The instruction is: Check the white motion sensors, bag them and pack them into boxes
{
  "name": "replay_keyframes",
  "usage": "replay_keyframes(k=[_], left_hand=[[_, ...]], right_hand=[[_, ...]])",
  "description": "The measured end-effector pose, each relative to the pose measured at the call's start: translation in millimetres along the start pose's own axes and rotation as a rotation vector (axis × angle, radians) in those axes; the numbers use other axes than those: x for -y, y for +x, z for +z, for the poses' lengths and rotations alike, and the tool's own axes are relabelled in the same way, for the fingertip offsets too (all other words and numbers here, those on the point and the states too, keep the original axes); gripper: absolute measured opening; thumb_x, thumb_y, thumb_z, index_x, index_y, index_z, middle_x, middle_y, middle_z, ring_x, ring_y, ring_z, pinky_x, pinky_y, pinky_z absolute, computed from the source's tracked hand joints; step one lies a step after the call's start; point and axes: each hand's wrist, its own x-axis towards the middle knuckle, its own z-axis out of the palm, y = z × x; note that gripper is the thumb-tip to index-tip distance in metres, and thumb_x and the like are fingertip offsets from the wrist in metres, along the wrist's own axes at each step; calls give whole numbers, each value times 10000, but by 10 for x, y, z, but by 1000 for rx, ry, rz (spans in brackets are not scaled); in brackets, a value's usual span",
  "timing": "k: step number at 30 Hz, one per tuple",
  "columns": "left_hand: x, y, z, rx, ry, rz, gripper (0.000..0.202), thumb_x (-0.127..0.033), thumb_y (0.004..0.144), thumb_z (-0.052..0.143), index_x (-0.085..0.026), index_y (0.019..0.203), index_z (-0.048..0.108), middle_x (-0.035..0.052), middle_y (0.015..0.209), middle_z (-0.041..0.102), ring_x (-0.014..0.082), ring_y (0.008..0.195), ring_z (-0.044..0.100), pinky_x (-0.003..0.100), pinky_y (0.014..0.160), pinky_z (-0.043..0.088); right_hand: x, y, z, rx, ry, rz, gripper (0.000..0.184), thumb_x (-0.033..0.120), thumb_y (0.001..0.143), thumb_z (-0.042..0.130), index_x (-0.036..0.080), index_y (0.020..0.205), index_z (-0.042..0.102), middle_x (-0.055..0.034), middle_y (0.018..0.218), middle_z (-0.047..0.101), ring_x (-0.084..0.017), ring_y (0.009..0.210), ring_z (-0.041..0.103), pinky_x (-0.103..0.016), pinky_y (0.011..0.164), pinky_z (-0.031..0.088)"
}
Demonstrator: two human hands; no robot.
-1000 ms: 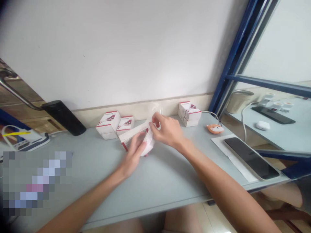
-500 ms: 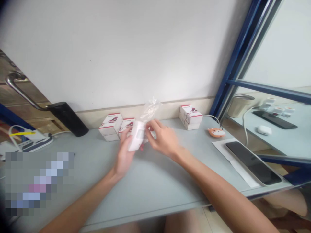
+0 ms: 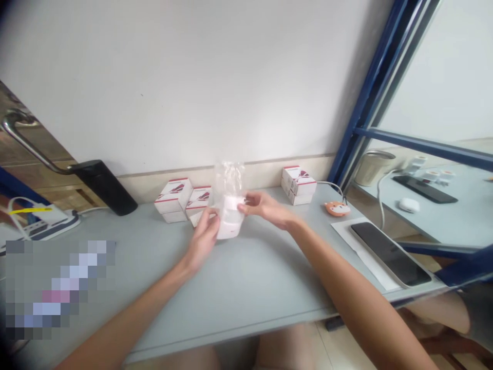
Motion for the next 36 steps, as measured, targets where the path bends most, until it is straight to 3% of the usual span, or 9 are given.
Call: replay_keyframes(k=[4, 7, 10, 14, 20, 25, 28, 32, 36], left_hand=[[159, 72, -42, 51, 136, 68, 234, -304, 886, 759, -198, 1053, 634, 83, 1174, 725, 248, 1155, 659, 356, 1010, 483], [169, 70, -54, 77, 130, 79, 516, -168, 818, 785, -214, 1291, 584, 124, 1404, 651, 277, 1323, 605, 402, 1123, 450], [137, 45, -38, 94, 151, 138, 684, -191, 857, 782, -241, 1477, 495, 126, 1549, 557, 279, 1435, 528, 404, 1206, 389], [186, 72, -63, 99, 277, 155, 493, -333, 923, 740, -189, 1380, 623, 144, 1450, 645, 322, 1386, 576, 441, 1205, 402], [309, 143, -174, 167, 655, 122, 440, -410, 975, 654, -207, 1365, 631, 132, 1349, 713, 345, 1289, 644, 516, 1143, 472], [309, 158, -128, 123, 442, 216, 694, -406, 898, 769, -226, 1506, 486, 139, 1568, 554, 321, 1444, 535, 460, 1209, 434], [330, 180, -129, 110, 357, 133, 557, -438, 888, 768, -182, 1348, 590, 165, 1417, 667, 330, 1318, 642, 482, 1130, 507], [321, 174, -130, 75, 441, 74, 543, -421, 806, 846, -176, 1248, 647, 156, 1317, 723, 343, 1235, 683, 513, 1097, 515], [162, 135, -70, -23, 314, 56, 561, -426, 762, 878, -167, 1214, 670, 151, 1282, 744, 336, 1185, 705, 476, 1047, 538]], right_hand=[[-23, -16, -201, 1, -200, 12, 449, 467, 803, 860, 216, 1157, 745, -78, 1152, 752, -265, 1059, 689, -424, 976, 533], [-54, 1, -231, 19, -322, -14, 491, 447, 789, 867, 216, 1202, 739, -81, 1199, 749, -269, 1078, 685, -413, 969, 535], [-111, 20, -219, 50, -412, -16, 513, 434, 803, 848, 220, 1251, 719, -83, 1224, 748, -274, 1082, 685, -414, 963, 537], [-208, 10, -208, 106, -610, 122, 392, 381, 798, 836, 230, 1150, 754, -78, 1139, 774, -289, 1048, 697, -407, 906, 553], [-162, -21, -235, 48, -684, 105, 719, 470, 770, 867, 248, 1406, 614, -104, 1362, 690, -285, 1172, 657, -383, 949, 547], [-233, 38, -83, 101, -733, 150, 340, 335, 854, 785, 206, 1163, 726, -76, 1113, 778, -255, 955, 712, -357, 854, 546], [-345, 64, 57, 103, -746, 111, 373, 216, 822, 786, 225, 1189, 723, -72, 1198, 769, -279, 1063, 712, -367, 908, 537], [-386, 48, 115, 143, -740, 69, 438, 244, 826, 789, 238, 1254, 700, -74, 1301, 739, -291, 1155, 690, -373, 951, 525], [-285, 11, 14, 201, -718, 158, 323, 327, 807, 800, 224, 1110, 758, -49, 1075, 795, -263, 943, 716, -341, 801, 529]])
